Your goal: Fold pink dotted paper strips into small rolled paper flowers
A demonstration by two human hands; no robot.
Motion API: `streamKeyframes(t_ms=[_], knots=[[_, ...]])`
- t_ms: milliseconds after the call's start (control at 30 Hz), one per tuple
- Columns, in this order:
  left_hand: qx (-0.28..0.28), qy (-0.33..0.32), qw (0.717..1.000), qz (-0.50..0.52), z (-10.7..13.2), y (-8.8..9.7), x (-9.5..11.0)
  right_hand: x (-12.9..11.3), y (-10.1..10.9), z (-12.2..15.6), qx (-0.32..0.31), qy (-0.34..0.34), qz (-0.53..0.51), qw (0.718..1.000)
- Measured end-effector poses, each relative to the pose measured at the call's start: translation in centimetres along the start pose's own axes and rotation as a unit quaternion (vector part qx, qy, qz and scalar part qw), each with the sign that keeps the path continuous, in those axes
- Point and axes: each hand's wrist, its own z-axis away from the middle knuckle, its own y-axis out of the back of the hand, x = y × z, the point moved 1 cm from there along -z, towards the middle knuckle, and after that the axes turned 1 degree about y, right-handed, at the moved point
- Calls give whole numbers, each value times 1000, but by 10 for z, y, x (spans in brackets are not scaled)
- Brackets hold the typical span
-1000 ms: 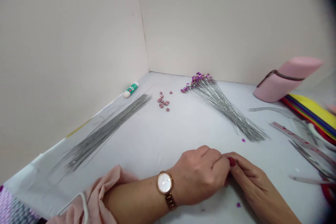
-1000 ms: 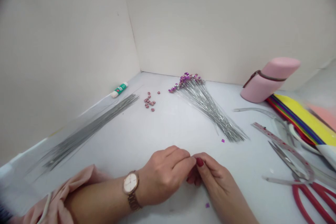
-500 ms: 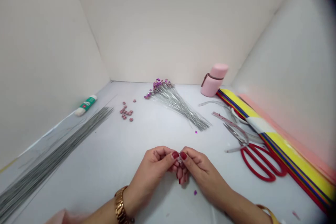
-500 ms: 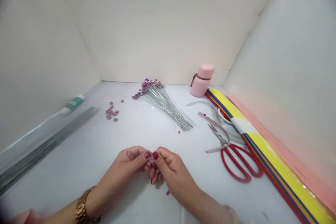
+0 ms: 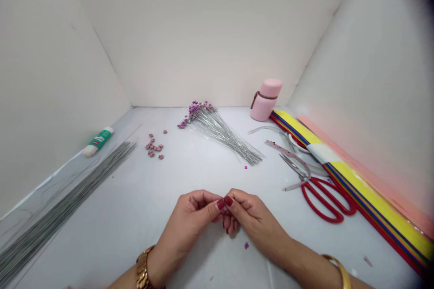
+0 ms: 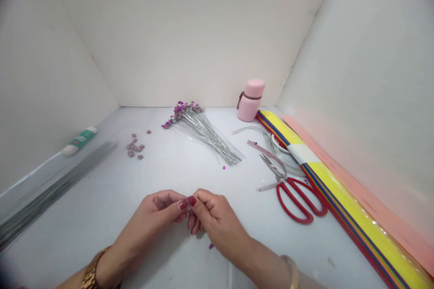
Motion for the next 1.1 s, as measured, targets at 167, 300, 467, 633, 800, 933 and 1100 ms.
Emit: streamKeyframes(t_ms=[167, 300, 467, 633, 800, 933, 1100], knots=[[-21, 4, 1000, 1, 1, -1, 3, -2, 0, -2, -9, -16, -21, 1000], [-32, 2, 999, -15, -1, -2, 7, -3, 0, -3, -13, -29, -35, 999], [-33, -20, 998, -42, 1, 0, 7, -1, 0, -2, -10, -18, -9, 1000], [27, -21, 994, -101, 2, 2, 3, -1, 1, 2, 19, 28, 120, 992], [98, 15, 993, -68, 2, 2, -2, -3, 2, 5, 25, 60, 208, 976], [158, 75, 985, 4, 3, 0, -9, -3, 1, 5, 28, 79, 223, 971], [191, 76, 978, 38, 5, -7, -12, -4, 1, 4, 41, 98, 259, 960]])
